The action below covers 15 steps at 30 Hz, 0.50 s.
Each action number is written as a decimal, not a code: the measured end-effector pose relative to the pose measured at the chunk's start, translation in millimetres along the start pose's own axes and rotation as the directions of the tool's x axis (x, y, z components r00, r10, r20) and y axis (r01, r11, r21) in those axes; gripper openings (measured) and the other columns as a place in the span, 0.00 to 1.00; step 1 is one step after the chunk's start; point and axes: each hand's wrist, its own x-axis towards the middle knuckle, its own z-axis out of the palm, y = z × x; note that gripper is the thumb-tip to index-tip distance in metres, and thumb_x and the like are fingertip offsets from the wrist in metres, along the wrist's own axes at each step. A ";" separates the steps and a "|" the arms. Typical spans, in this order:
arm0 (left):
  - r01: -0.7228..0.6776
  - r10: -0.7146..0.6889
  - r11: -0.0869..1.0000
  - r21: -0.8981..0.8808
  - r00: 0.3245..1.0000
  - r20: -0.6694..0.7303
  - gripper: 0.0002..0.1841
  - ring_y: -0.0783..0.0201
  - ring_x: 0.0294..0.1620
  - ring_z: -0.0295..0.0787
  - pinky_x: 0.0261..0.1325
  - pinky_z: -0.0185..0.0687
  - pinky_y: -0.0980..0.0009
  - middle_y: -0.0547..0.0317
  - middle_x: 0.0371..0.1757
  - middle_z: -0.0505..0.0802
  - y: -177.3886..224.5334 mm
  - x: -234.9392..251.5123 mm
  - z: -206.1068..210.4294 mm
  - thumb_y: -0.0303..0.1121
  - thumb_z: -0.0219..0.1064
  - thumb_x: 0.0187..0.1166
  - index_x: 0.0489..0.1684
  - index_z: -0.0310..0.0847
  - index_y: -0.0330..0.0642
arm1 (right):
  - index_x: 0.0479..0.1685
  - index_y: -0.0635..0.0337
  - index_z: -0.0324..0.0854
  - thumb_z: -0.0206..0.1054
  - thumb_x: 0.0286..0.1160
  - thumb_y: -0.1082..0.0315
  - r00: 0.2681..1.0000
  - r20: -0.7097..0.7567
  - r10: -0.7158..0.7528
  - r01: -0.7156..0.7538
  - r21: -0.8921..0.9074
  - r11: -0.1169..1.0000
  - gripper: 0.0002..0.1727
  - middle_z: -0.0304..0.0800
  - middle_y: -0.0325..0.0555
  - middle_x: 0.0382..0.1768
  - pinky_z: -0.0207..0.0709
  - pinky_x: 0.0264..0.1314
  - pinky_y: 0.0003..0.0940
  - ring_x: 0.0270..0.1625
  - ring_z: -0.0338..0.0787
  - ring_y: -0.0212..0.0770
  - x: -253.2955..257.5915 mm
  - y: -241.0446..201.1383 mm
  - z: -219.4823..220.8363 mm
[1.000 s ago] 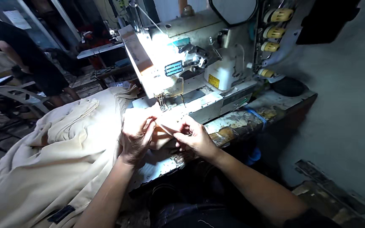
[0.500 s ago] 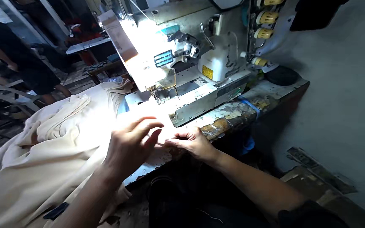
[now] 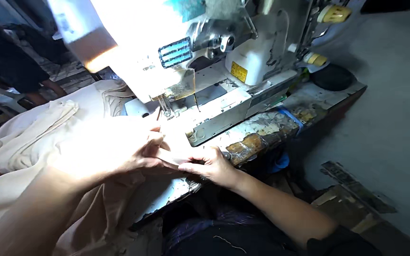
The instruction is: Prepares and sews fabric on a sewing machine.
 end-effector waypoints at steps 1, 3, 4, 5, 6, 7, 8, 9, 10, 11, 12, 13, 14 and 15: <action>0.008 -0.008 1.000 -0.025 1.000 -0.006 0.18 0.79 0.33 0.77 0.35 0.68 0.84 0.66 0.30 0.82 0.6 -2.2 -0.8 0.49 0.74 0.60 0.21 0.82 0.42 | 0.34 0.66 0.93 0.74 0.74 0.67 1.000 0.004 -0.007 0.007 0.011 1.000 0.10 0.95 0.43 0.33 0.82 0.50 0.19 0.40 0.90 0.21 2.6 2.7 -1.1; 0.025 -0.023 0.998 0.051 0.999 -0.042 0.19 0.74 0.36 0.79 0.40 0.68 0.75 0.67 0.30 0.83 -6.7 -6.3 -1.2 0.54 0.72 0.59 0.18 0.83 0.46 | 0.33 0.67 0.93 0.75 0.73 0.68 1.000 0.019 -0.022 0.021 0.019 1.000 0.09 0.95 0.44 0.33 0.83 0.49 0.19 0.39 0.90 0.23 7.5 7.1 -2.2; 0.032 -0.026 0.994 0.105 0.998 -0.057 0.20 0.74 0.34 0.77 0.38 0.67 0.74 0.69 0.27 0.80 -10.1 -7.5 -1.2 0.58 0.70 0.58 0.16 0.81 0.49 | 0.33 0.66 0.93 0.75 0.73 0.68 0.999 0.029 -0.033 0.032 0.012 0.999 0.09 0.94 0.44 0.33 0.83 0.48 0.20 0.39 0.90 0.24 9.8 9.4 -2.6; 0.049 -0.042 0.990 0.134 0.998 -0.053 0.21 0.76 0.31 0.76 0.35 0.66 0.75 0.71 0.25 0.78 -9.0 -7.6 -2.8 0.59 0.68 0.58 0.15 0.78 0.52 | 0.33 0.66 0.93 0.74 0.74 0.68 0.998 0.037 -0.046 0.046 0.004 0.999 0.09 0.94 0.44 0.33 0.83 0.48 0.21 0.39 0.90 0.25 12.2 11.6 -3.2; 0.061 -0.056 0.990 0.127 0.998 -0.040 0.20 0.78 0.29 0.74 0.32 0.64 0.78 0.73 0.24 0.76 -5.4 -7.2 -4.7 0.59 0.68 0.58 0.15 0.76 0.52 | 0.34 0.66 0.93 0.74 0.74 0.68 0.997 0.039 -0.060 0.060 -0.003 0.998 0.09 0.94 0.45 0.33 0.83 0.47 0.22 0.39 0.91 0.26 14.2 13.4 -3.6; 0.059 -0.056 0.995 0.081 0.997 -0.045 0.19 0.82 0.29 0.73 0.31 0.64 0.83 0.75 0.25 0.75 -5.5 -8.8 -3.0 0.57 0.69 0.60 0.17 0.75 0.53 | 0.34 0.67 0.93 0.74 0.74 0.68 0.997 0.040 -0.069 0.069 -0.007 0.998 0.09 0.94 0.45 0.33 0.83 0.46 0.22 0.39 0.91 0.26 15.6 14.4 -4.1; 0.022 -0.016 0.998 0.064 0.996 -0.088 0.18 0.82 0.30 0.73 0.31 0.65 0.84 0.75 0.26 0.77 -14.1 -12.7 2.9 0.57 0.70 0.62 0.20 0.76 0.54 | 0.33 0.67 0.93 0.74 0.74 0.67 0.996 0.045 -0.071 0.072 -0.010 0.997 0.09 0.94 0.44 0.32 0.83 0.46 0.22 0.38 0.90 0.26 16.7 14.9 -5.0; -0.029 0.046 0.992 0.122 0.989 -0.139 0.19 0.80 0.32 0.76 0.34 0.69 0.80 0.74 0.29 0.80 -29.5 -18.3 9.2 0.61 0.68 0.67 0.25 0.81 0.57 | 0.33 0.66 0.93 0.74 0.74 0.67 0.996 0.051 -0.070 0.070 -0.014 0.997 0.10 0.94 0.44 0.32 0.83 0.45 0.21 0.38 0.90 0.26 17.3 15.5 -5.6; -0.021 0.048 0.977 0.211 0.991 -0.125 0.19 0.76 0.35 0.79 0.38 0.72 0.72 0.72 0.31 0.82 -34.8 -20.9 6.8 0.64 0.65 0.68 0.28 0.84 0.60 | 0.33 0.66 0.93 0.74 0.74 0.66 0.996 0.057 -0.065 0.066 -0.020 0.998 0.10 0.94 0.43 0.33 0.83 0.45 0.22 0.38 0.90 0.25 17.4 16.0 -5.9; -0.007 0.036 0.966 0.260 0.993 -0.108 0.20 0.73 0.35 0.79 0.39 0.73 0.68 0.72 0.31 0.81 -32.6 -20.5 0.5 0.65 0.63 0.68 0.27 0.83 0.60 | 0.33 0.65 0.93 0.74 0.75 0.66 0.996 0.062 -0.065 0.066 -0.022 0.998 0.10 0.94 0.43 0.32 0.82 0.44 0.22 0.37 0.90 0.25 17.8 16.6 -6.2; 0.021 0.013 0.955 0.296 0.994 -0.111 0.21 0.72 0.31 0.78 0.36 0.71 0.68 0.72 0.26 0.79 -22.5 -15.6 -8.0 0.64 0.63 0.65 0.20 0.82 0.59 | 0.34 0.65 0.93 0.73 0.75 0.66 0.996 0.064 -0.068 0.069 -0.024 0.997 0.10 0.94 0.43 0.32 0.83 0.45 0.23 0.37 0.90 0.26 18.8 16.9 -6.8; 0.036 -0.009 0.934 0.355 0.997 -0.077 0.22 0.71 0.27 0.78 0.31 0.70 0.67 0.72 0.24 0.77 -10.1 -11.2 -18.2 0.66 0.61 0.65 0.16 0.79 0.59 | 0.34 0.65 0.93 0.73 0.75 0.66 0.995 0.061 -0.077 0.079 -0.023 0.997 0.10 0.95 0.43 0.33 0.83 0.45 0.23 0.38 0.90 0.26 19.9 17.0 -7.3; 0.049 -0.042 0.908 0.416 0.999 -0.027 0.23 0.71 0.25 0.77 0.28 0.68 0.67 0.74 0.22 0.75 3.5 -6.8 -27.3 0.67 0.60 0.65 0.15 0.75 0.60 | 0.34 0.65 0.93 0.73 0.76 0.66 0.995 0.056 -0.088 0.089 -0.017 0.996 0.10 0.94 0.43 0.33 0.83 0.46 0.23 0.38 0.90 0.26 20.7 17.0 -7.6; 0.061 -0.071 0.889 0.454 0.997 0.004 0.23 0.70 0.23 0.77 0.25 0.67 0.66 0.74 0.21 0.75 14.0 -3.1 -32.9 0.67 0.61 0.63 0.13 0.75 0.59 | 0.35 0.65 0.93 0.74 0.75 0.66 0.994 0.052 -0.095 0.096 -0.012 0.995 0.10 0.94 0.43 0.33 0.83 0.46 0.23 0.39 0.91 0.26 21.6 16.8 -7.8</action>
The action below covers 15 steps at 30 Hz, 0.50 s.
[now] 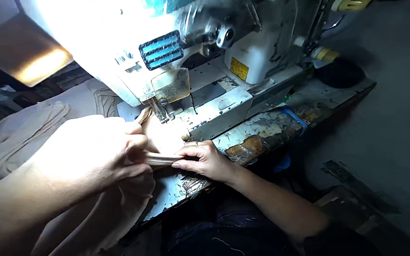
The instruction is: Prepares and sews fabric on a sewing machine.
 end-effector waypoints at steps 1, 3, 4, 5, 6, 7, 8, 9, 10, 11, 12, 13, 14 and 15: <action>0.014 -0.014 1.000 0.020 1.000 0.009 0.24 0.68 0.23 0.78 0.25 0.67 0.64 0.73 0.21 0.76 1.6 0.5 -1.7 0.68 0.61 0.62 0.13 0.76 0.59 | 0.35 0.65 0.94 0.74 0.75 0.66 1.000 -0.004 -0.006 0.006 0.000 1.000 0.10 0.95 0.43 0.33 0.83 0.46 0.23 0.39 0.91 0.26 1.0 -0.1 0.0; 0.033 -0.030 0.997 0.063 0.998 -0.059 0.27 0.66 0.22 0.78 0.22 0.68 0.61 0.70 0.22 0.78 -10.5 -4.7 12.3 0.73 0.58 0.62 0.12 0.75 0.61 | 0.35 0.65 0.93 0.73 0.76 0.66 1.000 -0.004 -0.007 0.007 -0.004 1.000 0.10 0.95 0.43 0.33 0.83 0.45 0.23 0.38 0.91 0.26 2.8 -0.6 0.3; 0.041 -0.035 0.996 0.073 0.996 -0.083 0.28 0.65 0.21 0.78 0.21 0.68 0.60 0.69 0.22 0.78 -14.3 -6.3 15.8 0.75 0.58 0.61 0.12 0.76 0.61 | 0.35 0.65 0.93 0.73 0.76 0.66 1.000 -0.003 -0.007 0.007 -0.008 1.000 0.10 0.94 0.43 0.33 0.84 0.44 0.23 0.37 0.90 0.26 4.2 -1.2 0.0; 0.038 -0.032 0.997 0.074 0.996 -0.077 0.28 0.65 0.22 0.78 0.22 0.68 0.60 0.70 0.22 0.78 -13.6 -6.2 14.2 0.75 0.59 0.61 0.12 0.75 0.62 | 0.36 0.65 0.93 0.73 0.76 0.66 1.000 -0.004 -0.011 0.011 -0.018 1.000 0.10 0.94 0.43 0.33 0.84 0.44 0.24 0.37 0.90 0.26 5.9 -2.2 -0.7; 0.021 -0.017 0.996 0.088 0.999 -0.048 0.27 0.65 0.22 0.79 0.21 0.69 0.61 0.70 0.21 0.78 -5.9 -2.4 4.5 0.74 0.60 0.60 0.12 0.76 0.61 | 0.36 0.64 0.93 0.73 0.76 0.66 1.000 -0.009 -0.017 0.016 -0.028 0.999 0.10 0.94 0.43 0.34 0.83 0.45 0.25 0.39 0.91 0.27 7.7 -3.4 -1.1; 0.019 -0.019 0.995 0.097 1.000 -0.007 0.27 0.67 0.21 0.79 0.22 0.69 0.63 0.72 0.20 0.78 3.7 1.1 -5.2 0.73 0.61 0.59 0.11 0.75 0.61 | 0.37 0.63 0.94 0.73 0.76 0.66 1.000 -0.011 -0.019 0.018 -0.035 0.999 0.09 0.95 0.42 0.34 0.84 0.47 0.25 0.40 0.91 0.27 9.3 -4.5 -1.4; 0.017 -0.018 0.995 0.099 1.000 0.011 0.27 0.68 0.21 0.78 0.23 0.67 0.64 0.73 0.21 0.78 8.5 2.2 -7.9 0.74 0.60 0.60 0.11 0.75 0.61 | 0.37 0.63 0.94 0.73 0.76 0.66 1.000 -0.011 -0.020 0.020 -0.040 0.999 0.09 0.95 0.42 0.35 0.84 0.47 0.26 0.40 0.91 0.27 10.5 -5.4 -1.6; 0.010 -0.009 0.995 0.096 1.000 -0.009 0.28 0.67 0.21 0.78 0.22 0.67 0.63 0.72 0.20 0.78 6.9 2.5 -4.0 0.74 0.59 0.59 0.11 0.75 0.61 | 0.37 0.62 0.94 0.73 0.76 0.66 1.000 -0.011 -0.024 0.024 -0.042 0.999 0.09 0.95 0.42 0.35 0.84 0.46 0.26 0.40 0.91 0.27 11.6 -5.8 -1.7; 0.010 -0.007 0.997 0.078 0.999 -0.045 0.28 0.67 0.21 0.77 0.22 0.66 0.63 0.72 0.21 0.79 -1.0 0.5 5.2 0.75 0.59 0.60 0.11 0.75 0.62 | 0.37 0.63 0.94 0.73 0.76 0.66 1.000 -0.011 -0.025 0.025 -0.044 0.999 0.09 0.95 0.42 0.35 0.84 0.44 0.25 0.38 0.91 0.27 12.4 -5.8 -1.6; 0.013 -0.007 0.998 0.065 0.997 -0.082 0.29 0.67 0.22 0.77 0.23 0.66 0.62 0.71 0.22 0.79 -10.7 -2.5 15.8 0.77 0.58 0.61 0.14 0.75 0.62 | 0.37 0.63 0.94 0.73 0.76 0.66 1.000 -0.011 -0.022 0.022 -0.042 0.999 0.09 0.95 0.42 0.34 0.84 0.42 0.25 0.36 0.90 0.27 12.8 -5.3 -1.6; 0.024 -0.018 0.998 0.065 0.995 -0.097 0.30 0.65 0.24 0.77 0.24 0.66 0.61 0.70 0.23 0.79 -16.8 -4.0 21.9 0.78 0.57 0.61 0.15 0.76 0.62 | 0.38 0.64 0.94 0.73 0.76 0.66 1.000 -0.013 -0.020 0.020 -0.043 0.999 0.09 0.95 0.43 0.34 0.84 0.41 0.25 0.34 0.90 0.27 13.4 -4.7 -1.8; 0.033 -0.027 0.997 0.070 0.995 -0.096 0.30 0.65 0.24 0.78 0.25 0.67 0.61 0.70 0.23 0.80 -17.6 -3.3 21.9 0.79 0.56 0.60 0.16 0.77 0.62 | 0.37 0.64 0.94 0.73 0.76 0.66 1.000 -0.015 -0.022 0.021 -0.045 0.999 0.09 0.95 0.43 0.34 0.85 0.41 0.25 0.34 0.90 0.28 14.3 -4.5 -2.3; 0.036 -0.031 0.997 0.073 0.996 -0.080 0.31 0.65 0.24 0.78 0.25 0.66 0.61 0.70 0.23 0.79 -16.1 -2.1 19.7 0.79 0.56 0.60 0.16 0.77 0.62 | 0.37 0.64 0.93 0.73 0.76 0.66 0.999 -0.019 -0.026 0.025 -0.045 0.999 0.09 0.95 0.44 0.34 0.85 0.41 0.25 0.34 0.90 0.28 15.0 -4.3 -2.5; 0.038 -0.033 0.996 0.076 0.998 -0.061 0.30 0.66 0.24 0.78 0.25 0.67 0.62 0.71 0.23 0.79 -15.4 -1.2 18.0 0.79 0.57 0.60 0.17 0.78 0.63 | 0.37 0.64 0.93 0.73 0.76 0.67 0.999 -0.024 -0.024 0.023 -0.041 0.999 0.09 0.95 0.44 0.34 0.84 0.41 0.26 0.34 0.90 0.28 15.3 -4.3 -2.3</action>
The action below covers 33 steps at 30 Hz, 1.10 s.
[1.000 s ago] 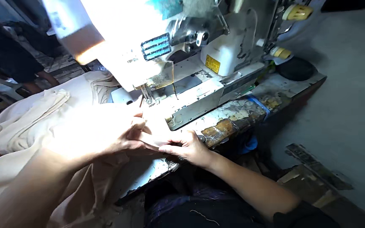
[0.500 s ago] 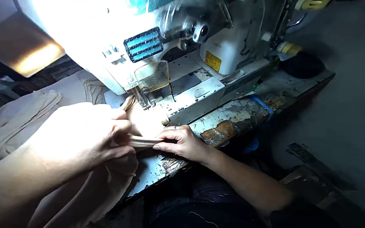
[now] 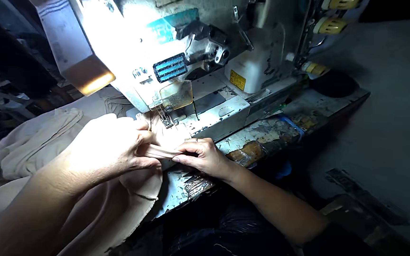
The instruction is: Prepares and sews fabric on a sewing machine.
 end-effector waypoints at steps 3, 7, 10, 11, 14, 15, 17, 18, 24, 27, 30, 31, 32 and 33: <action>-0.028 0.028 1.000 -0.004 0.989 -0.145 0.31 0.66 0.25 0.78 0.26 0.69 0.61 0.70 0.24 0.79 -21.5 -8.3 29.4 0.81 0.56 0.61 0.21 0.79 0.64 | 0.38 0.64 0.93 0.73 0.75 0.67 1.000 -0.013 -0.002 0.002 0.008 1.000 0.08 0.95 0.43 0.34 0.84 0.41 0.25 0.34 0.90 0.28 -1.1 0.3 0.9; 0.043 -0.039 0.998 0.045 0.996 -0.085 0.31 0.64 0.24 0.80 0.27 0.70 0.58 0.70 0.22 0.80 -1.0 -10.8 -13.2 0.79 0.56 0.63 0.21 0.80 0.61 | 0.39 0.65 0.93 0.74 0.75 0.66 1.000 -0.010 0.004 -0.003 0.034 0.999 0.09 0.95 0.43 0.36 0.84 0.41 0.23 0.34 0.89 0.27 -3.6 -1.2 2.2; 0.061 -0.061 0.993 -0.101 0.998 0.002 0.28 0.72 0.17 0.74 0.19 0.66 0.66 0.75 0.16 0.76 30.9 -27.5 -55.5 0.72 0.58 0.73 0.18 0.77 0.60 | 0.40 0.66 0.93 0.73 0.73 0.71 0.999 -0.035 -0.035 0.037 0.065 0.997 0.07 0.96 0.45 0.38 0.86 0.50 0.25 0.43 0.93 0.29 -3.3 -5.2 3.0; 0.065 -0.063 0.993 -0.098 0.998 0.024 0.27 0.73 0.16 0.73 0.19 0.64 0.66 0.76 0.16 0.76 34.7 -29.7 -57.8 0.72 0.56 0.74 0.18 0.75 0.62 | 0.39 0.67 0.93 0.72 0.73 0.73 0.998 -0.043 -0.047 0.050 0.079 0.996 0.06 0.96 0.46 0.38 0.86 0.51 0.25 0.44 0.93 0.29 -2.9 -6.1 3.8; 0.042 -0.042 0.999 0.013 0.999 -0.021 0.27 0.69 0.19 0.77 0.19 0.68 0.63 0.73 0.19 0.77 11.1 -21.7 -38.2 0.73 0.57 0.67 0.18 0.79 0.61 | 0.34 0.68 0.92 0.75 0.71 0.72 0.996 -0.072 -0.044 0.050 0.085 0.995 0.06 0.94 0.45 0.33 0.84 0.45 0.20 0.38 0.91 0.26 -6.2 -9.7 6.6; 0.028 -0.026 0.999 0.045 0.998 -0.050 0.28 0.65 0.22 0.77 0.22 0.67 0.62 0.69 0.23 0.78 3.4 -19.0 -33.7 0.73 0.58 0.67 0.19 0.78 0.58 | 0.33 0.70 0.91 0.75 0.71 0.71 0.996 -0.078 -0.036 0.044 0.094 0.995 0.07 0.93 0.45 0.31 0.83 0.43 0.19 0.36 0.89 0.25 -8.8 -10.8 7.0; 0.036 -0.034 0.997 0.070 0.999 -0.030 0.25 0.66 0.23 0.74 0.24 0.64 0.64 0.69 0.23 0.76 12.8 -10.2 -45.2 0.70 0.60 0.67 0.19 0.76 0.60 | 0.34 0.71 0.91 0.75 0.72 0.71 0.997 -0.071 -0.020 0.029 0.127 0.991 0.09 0.93 0.46 0.32 0.82 0.44 0.18 0.36 0.89 0.24 -14.3 -12.0 5.6; 0.055 -0.054 0.997 0.052 0.998 -0.014 0.23 0.68 0.22 0.74 0.24 0.63 0.65 0.71 0.22 0.77 21.1 -7.6 -49.8 0.68 0.63 0.66 0.18 0.76 0.62 | 0.34 0.72 0.91 0.75 0.72 0.72 0.998 -0.067 -0.015 0.025 0.146 0.989 0.08 0.93 0.46 0.32 0.82 0.44 0.17 0.36 0.89 0.24 -16.4 -12.2 5.3; 0.068 -0.067 0.997 0.042 0.997 -0.032 0.31 0.63 0.30 0.80 0.33 0.71 0.57 0.67 0.24 0.81 0.6 -13.2 -7.2 0.77 0.58 0.62 0.23 0.82 0.59 | 0.34 0.70 0.91 0.75 0.73 0.70 0.999 -0.037 0.005 0.001 0.159 0.987 0.09 0.93 0.45 0.32 0.81 0.43 0.15 0.35 0.88 0.22 -15.2 -5.7 4.7; 0.068 -0.067 0.998 0.003 0.994 -0.084 0.30 0.64 0.28 0.75 0.34 0.66 0.60 0.68 0.24 0.77 4.0 -12.7 -1.9 0.76 0.60 0.63 0.18 0.77 0.59 | 0.33 0.70 0.92 0.75 0.73 0.70 1.000 -0.024 -0.007 0.011 0.144 0.989 0.09 0.94 0.45 0.32 0.81 0.45 0.17 0.37 0.89 0.23 -13.1 -0.9 4.6; 0.104 -0.105 0.994 0.024 0.994 0.025 0.29 0.65 0.25 0.74 0.29 0.64 0.62 0.68 0.21 0.75 12.0 -4.7 -25.0 0.75 0.59 0.64 0.17 0.76 0.59 | 0.33 0.70 0.92 0.75 0.72 0.70 0.999 -0.025 -0.024 0.027 0.138 0.990 0.09 0.93 0.46 0.31 0.81 0.44 0.17 0.36 0.89 0.24 -10.6 1.5 5.4; 0.078 -0.078 0.997 0.000 0.997 -0.021 0.29 0.66 0.23 0.74 0.27 0.64 0.64 0.70 0.20 0.74 6.6 -8.0 -17.6 0.76 0.58 0.64 0.15 0.73 0.60 | 0.33 0.70 0.92 0.75 0.72 0.70 0.999 -0.029 -0.027 0.031 0.133 0.991 0.09 0.93 0.45 0.31 0.82 0.43 0.16 0.36 0.89 0.23 -9.6 1.8 5.4; 0.060 -0.062 0.998 -0.035 0.997 -0.055 0.29 0.68 0.23 0.73 0.27 0.63 0.65 0.72 0.20 0.74 2.6 -10.6 -10.5 0.76 0.58 0.65 0.14 0.72 0.61 | 0.33 0.69 0.92 0.75 0.73 0.70 0.999 -0.031 -0.028 0.032 0.126 0.992 0.09 0.93 0.45 0.31 0.82 0.42 0.16 0.35 0.88 0.23 -8.7 2.0 5.3; 0.053 -0.057 0.997 -0.057 0.996 -0.071 0.29 0.69 0.23 0.73 0.27 0.63 0.66 0.73 0.21 0.74 0.5 -12.0 -5.5 0.77 0.58 0.65 0.14 0.71 0.62 | 0.33 0.69 0.92 0.75 0.73 0.69 0.999 -0.032 -0.029 0.032 0.119 0.992 0.09 0.93 0.45 0.31 0.82 0.42 0.17 0.35 0.89 0.24 -7.7 1.8 4.9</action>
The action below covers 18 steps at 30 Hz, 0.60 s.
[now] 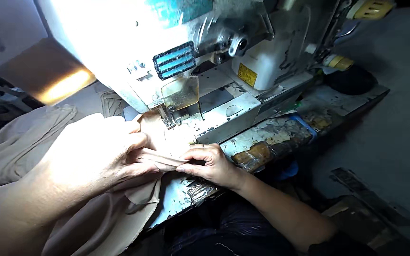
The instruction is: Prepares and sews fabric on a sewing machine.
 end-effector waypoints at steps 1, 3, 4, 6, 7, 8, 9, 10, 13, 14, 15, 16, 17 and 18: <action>0.000 0.000 1.000 0.000 1.000 -0.001 0.30 0.69 0.23 0.73 0.27 0.64 0.66 0.73 0.21 0.74 -0.9 0.1 2.6 0.78 0.57 0.65 0.14 0.71 0.63 | 0.33 0.69 0.92 0.75 0.73 0.69 1.000 -0.001 -0.002 0.002 -0.006 1.000 0.09 0.93 0.45 0.31 0.81 0.43 0.17 0.36 0.88 0.24 1.2 -0.4 -0.2; 0.001 -0.002 1.000 0.024 1.000 0.019 0.32 0.67 0.23 0.74 0.26 0.65 0.64 0.71 0.20 0.73 0.4 3.6 3.1 0.80 0.54 0.66 0.14 0.71 0.61 | 0.33 0.69 0.92 0.75 0.73 0.69 1.000 0.000 -0.010 0.010 -0.011 1.000 0.09 0.93 0.45 0.31 0.82 0.42 0.18 0.35 0.89 0.24 3.9 -1.1 -0.4; 0.000 -0.001 0.999 0.039 1.000 0.024 0.33 0.66 0.22 0.75 0.26 0.65 0.63 0.71 0.19 0.74 1.7 6.8 2.6 0.80 0.53 0.65 0.13 0.72 0.60 | 0.33 0.69 0.92 0.75 0.73 0.69 1.000 -0.002 -0.014 0.014 -0.012 1.000 0.09 0.93 0.45 0.31 0.82 0.41 0.17 0.34 0.88 0.24 4.7 -1.2 -0.1; -0.009 0.008 0.999 0.050 0.999 0.031 0.35 0.64 0.22 0.76 0.25 0.66 0.61 0.68 0.19 0.75 1.4 12.4 4.7 0.81 0.51 0.66 0.14 0.74 0.58 | 0.33 0.69 0.92 0.75 0.73 0.70 1.000 -0.004 -0.012 0.012 -0.010 1.000 0.09 0.92 0.45 0.30 0.82 0.39 0.17 0.32 0.87 0.23 5.3 -1.3 0.2; -0.003 0.001 0.999 0.054 0.999 0.034 0.36 0.62 0.23 0.78 0.25 0.66 0.60 0.67 0.19 0.76 1.1 15.1 6.6 0.81 0.51 0.65 0.14 0.74 0.57 | 0.33 0.69 0.92 0.75 0.73 0.70 1.000 -0.002 -0.004 0.004 -0.012 1.000 0.08 0.92 0.44 0.30 0.82 0.39 0.17 0.32 0.87 0.23 5.6 -1.7 0.0; 0.008 -0.010 0.998 0.055 0.999 0.038 0.37 0.61 0.24 0.79 0.26 0.67 0.59 0.65 0.20 0.78 1.8 18.0 7.3 0.81 0.51 0.64 0.14 0.76 0.55 | 0.34 0.69 0.92 0.75 0.73 0.70 1.000 -0.001 0.004 -0.004 -0.019 1.000 0.08 0.93 0.44 0.31 0.82 0.39 0.17 0.32 0.88 0.23 6.2 -2.2 -0.5; 0.018 -0.020 0.998 0.054 0.999 0.041 0.37 0.60 0.25 0.81 0.27 0.67 0.58 0.64 0.20 0.80 3.0 19.7 7.0 0.81 0.50 0.64 0.15 0.78 0.54 | 0.34 0.68 0.92 0.75 0.72 0.70 1.000 -0.004 0.011 -0.011 -0.029 1.000 0.08 0.93 0.44 0.31 0.82 0.40 0.17 0.32 0.88 0.23 6.8 -3.0 -0.9; 0.024 -0.025 0.999 0.040 0.999 0.033 0.37 0.59 0.25 0.81 0.27 0.67 0.57 0.63 0.20 0.80 5.6 19.1 5.5 0.80 0.51 0.65 0.15 0.79 0.53 | 0.34 0.68 0.92 0.75 0.72 0.70 1.000 -0.007 0.011 -0.011 -0.044 0.999 0.07 0.94 0.44 0.32 0.83 0.40 0.18 0.33 0.89 0.23 7.1 -3.5 -1.4; 0.005 -0.005 0.998 -0.059 1.000 0.010 0.31 0.66 0.21 0.76 0.29 0.68 0.61 0.69 0.17 0.77 36.5 3.0 -27.7 0.73 0.57 0.71 0.14 0.76 0.56 | 0.36 0.65 0.93 0.75 0.71 0.72 1.000 -0.004 -0.027 0.027 -0.096 0.995 0.05 0.95 0.44 0.35 0.85 0.45 0.22 0.38 0.91 0.26 7.4 -4.3 -3.4; -0.020 0.022 0.998 -0.059 0.999 0.031 0.31 0.67 0.17 0.74 0.25 0.66 0.63 0.70 0.14 0.75 52.5 -2.6 -45.5 0.71 0.55 0.74 0.12 0.74 0.56 | 0.37 0.64 0.94 0.73 0.71 0.73 0.999 0.003 -0.032 0.033 -0.106 0.994 0.05 0.95 0.43 0.36 0.85 0.48 0.24 0.41 0.92 0.27 7.1 -6.1 -4.2; -0.041 0.043 0.999 -0.033 0.997 0.058 0.31 0.67 0.15 0.71 0.22 0.61 0.64 0.70 0.12 0.73 64.1 -7.1 -56.3 0.69 0.54 0.75 0.10 0.72 0.56 | 0.38 0.64 0.94 0.72 0.70 0.74 0.999 0.011 -0.034 0.035 -0.109 0.993 0.06 0.95 0.43 0.36 0.85 0.49 0.25 0.42 0.92 0.28 6.4 -8.9 -3.9; -0.047 0.048 0.999 -0.006 0.997 0.066 0.30 0.67 0.14 0.71 0.20 0.60 0.65 0.70 0.12 0.73 68.7 -10.3 -58.5 0.66 0.53 0.77 0.11 0.73 0.55 | 0.38 0.63 0.94 0.71 0.71 0.74 0.999 0.017 -0.035 0.037 -0.120 0.992 0.06 0.95 0.43 0.37 0.85 0.50 0.25 0.43 0.92 0.28 5.2 -12.1 -2.4; -0.039 0.039 0.999 0.008 0.998 0.044 0.28 0.67 0.15 0.74 0.20 0.62 0.65 0.70 0.14 0.75 66.2 -11.4 -53.2 0.65 0.55 0.77 0.14 0.77 0.55 | 0.37 0.63 0.94 0.71 0.71 0.73 0.999 0.021 -0.029 0.032 -0.139 0.990 0.05 0.96 0.43 0.36 0.85 0.49 0.26 0.42 0.92 0.28 2.4 -15.6 -0.3; -0.024 0.023 1.000 0.013 0.999 0.024 0.25 0.64 0.20 0.78 0.24 0.67 0.63 0.68 0.18 0.79 60.7 -10.9 -44.8 0.62 0.58 0.75 0.17 0.80 0.54 | 0.36 0.64 0.93 0.72 0.71 0.72 0.999 0.023 -0.033 0.036 -0.153 0.988 0.05 0.96 0.44 0.36 0.85 0.48 0.26 0.41 0.92 0.29 -1.9 -19.5 1.4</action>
